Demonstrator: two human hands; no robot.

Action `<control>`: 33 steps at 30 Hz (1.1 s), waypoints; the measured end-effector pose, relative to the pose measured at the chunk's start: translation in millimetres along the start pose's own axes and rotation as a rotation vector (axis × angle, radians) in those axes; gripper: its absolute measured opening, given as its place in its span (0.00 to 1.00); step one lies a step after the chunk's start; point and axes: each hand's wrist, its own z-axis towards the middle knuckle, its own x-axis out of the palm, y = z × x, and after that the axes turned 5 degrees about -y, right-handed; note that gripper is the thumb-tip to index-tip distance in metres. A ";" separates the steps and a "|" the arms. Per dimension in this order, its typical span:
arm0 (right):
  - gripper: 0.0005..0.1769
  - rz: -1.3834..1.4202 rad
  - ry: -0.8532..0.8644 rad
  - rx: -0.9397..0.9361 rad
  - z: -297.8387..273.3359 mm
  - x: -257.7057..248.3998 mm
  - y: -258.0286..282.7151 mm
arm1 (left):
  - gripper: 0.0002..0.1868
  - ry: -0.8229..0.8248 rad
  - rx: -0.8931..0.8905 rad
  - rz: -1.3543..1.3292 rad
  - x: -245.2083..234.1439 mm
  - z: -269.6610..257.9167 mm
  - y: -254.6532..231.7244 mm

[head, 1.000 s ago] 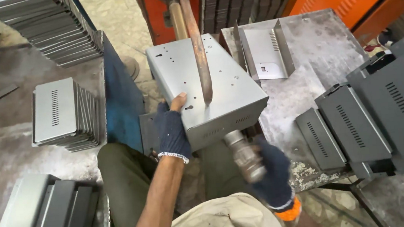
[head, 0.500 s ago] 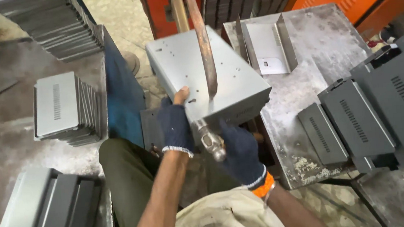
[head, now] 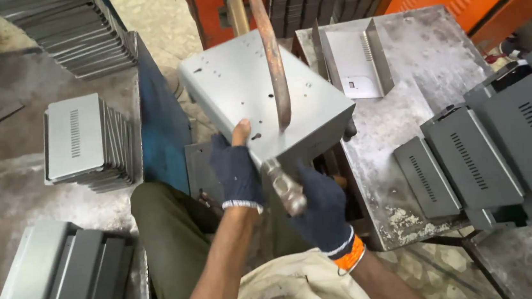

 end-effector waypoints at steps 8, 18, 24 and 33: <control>0.38 -0.049 0.360 0.072 102.5 -89.1 45.8 | 0.26 0.190 0.128 -0.324 -9.4 -8.3 -15.6; 0.26 -0.169 0.423 -0.063 139.1 -87.6 73.7 | 0.28 0.247 0.155 -0.372 -13.7 -3.7 -10.1; 0.27 -0.026 0.257 -0.004 141.2 -89.6 88.1 | 0.27 0.229 0.170 -0.299 -14.6 -3.0 -14.9; 0.23 -0.085 0.339 -0.048 139.5 -87.2 86.8 | 0.28 0.227 0.150 -0.319 -14.5 0.6 -11.3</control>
